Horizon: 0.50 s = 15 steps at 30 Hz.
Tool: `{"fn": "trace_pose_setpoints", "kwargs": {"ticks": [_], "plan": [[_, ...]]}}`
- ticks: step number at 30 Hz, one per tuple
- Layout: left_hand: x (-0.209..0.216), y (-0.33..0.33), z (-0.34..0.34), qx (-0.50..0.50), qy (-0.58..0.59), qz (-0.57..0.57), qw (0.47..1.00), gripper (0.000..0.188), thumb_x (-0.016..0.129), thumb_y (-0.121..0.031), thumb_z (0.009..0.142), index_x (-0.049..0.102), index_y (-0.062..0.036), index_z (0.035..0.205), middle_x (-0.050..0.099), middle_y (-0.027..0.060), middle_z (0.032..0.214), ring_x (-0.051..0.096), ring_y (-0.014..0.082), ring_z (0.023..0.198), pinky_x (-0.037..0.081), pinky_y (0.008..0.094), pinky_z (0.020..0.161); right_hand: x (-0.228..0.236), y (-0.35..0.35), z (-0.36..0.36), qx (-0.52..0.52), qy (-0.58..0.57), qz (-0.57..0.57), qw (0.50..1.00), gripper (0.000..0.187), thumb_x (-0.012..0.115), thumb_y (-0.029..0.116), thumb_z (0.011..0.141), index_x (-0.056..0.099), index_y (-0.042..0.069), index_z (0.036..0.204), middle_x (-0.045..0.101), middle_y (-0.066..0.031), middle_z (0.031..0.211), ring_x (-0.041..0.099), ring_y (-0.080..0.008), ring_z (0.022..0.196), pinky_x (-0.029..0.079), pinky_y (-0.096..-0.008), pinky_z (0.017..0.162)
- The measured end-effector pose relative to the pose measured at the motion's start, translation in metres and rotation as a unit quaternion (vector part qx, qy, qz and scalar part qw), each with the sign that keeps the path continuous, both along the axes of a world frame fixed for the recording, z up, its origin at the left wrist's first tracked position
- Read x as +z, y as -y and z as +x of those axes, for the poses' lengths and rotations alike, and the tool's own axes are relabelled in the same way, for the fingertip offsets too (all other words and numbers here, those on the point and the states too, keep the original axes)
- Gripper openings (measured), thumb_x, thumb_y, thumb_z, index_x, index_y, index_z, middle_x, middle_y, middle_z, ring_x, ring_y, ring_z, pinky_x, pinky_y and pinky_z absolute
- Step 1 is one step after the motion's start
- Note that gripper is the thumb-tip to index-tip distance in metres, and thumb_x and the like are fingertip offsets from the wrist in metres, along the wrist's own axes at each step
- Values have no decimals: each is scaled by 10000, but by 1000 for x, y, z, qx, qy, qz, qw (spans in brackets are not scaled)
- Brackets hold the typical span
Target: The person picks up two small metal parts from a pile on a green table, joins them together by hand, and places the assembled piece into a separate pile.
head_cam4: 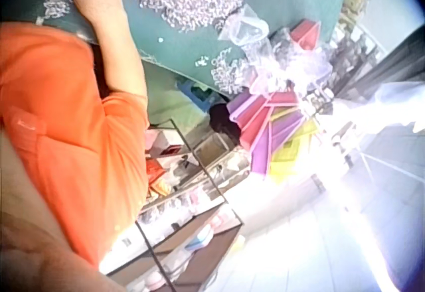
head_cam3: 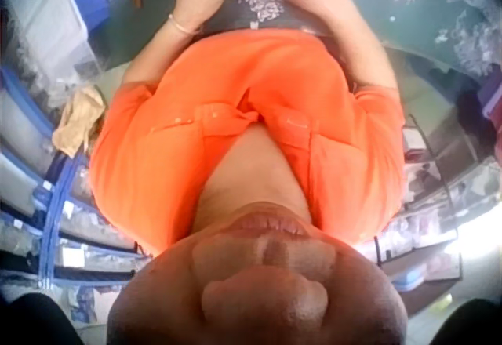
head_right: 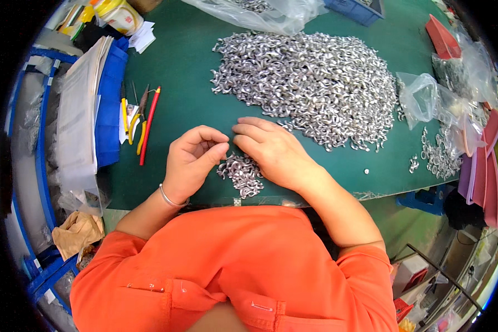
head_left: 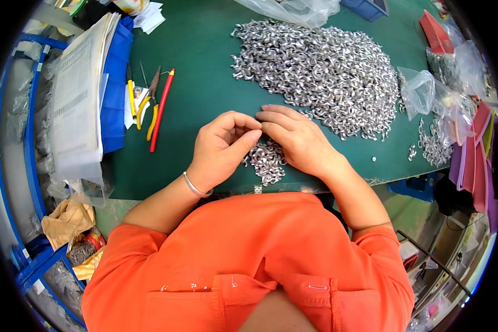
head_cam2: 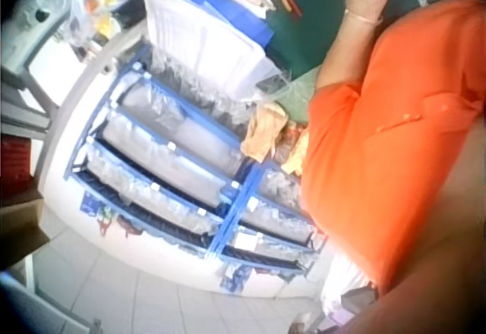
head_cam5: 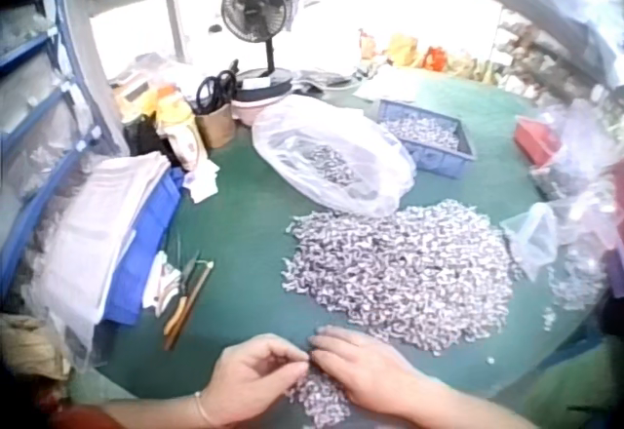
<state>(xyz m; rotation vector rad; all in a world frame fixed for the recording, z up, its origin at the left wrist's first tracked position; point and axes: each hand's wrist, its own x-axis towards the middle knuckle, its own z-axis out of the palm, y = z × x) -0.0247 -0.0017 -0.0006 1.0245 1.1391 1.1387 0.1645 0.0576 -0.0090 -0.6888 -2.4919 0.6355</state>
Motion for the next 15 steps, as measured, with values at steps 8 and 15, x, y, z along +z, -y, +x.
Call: {"fn": "trace_pose_setpoints", "kwargs": {"ticks": [8,15], "plan": [[-4,0,0,-6,-23,-21,999,115,644,-7,875,623,5,987,612,6,868,569,59,765,458,193,656,5,0,21,-198,-79,-64,975,199,597,-70,784,593,34,954,623,-141,925,615,-330,834,505,-400,727],[-1,-3,1,-17,-36,-19,999,125,647,-6,875,619,9,996,614,3,868,559,51,754,454,187,657,-10,3,14,-208,-21,0,978,145,655,-14,768,581,38,881,609,-110,796,598,-296,757,500,-374,663]]}}
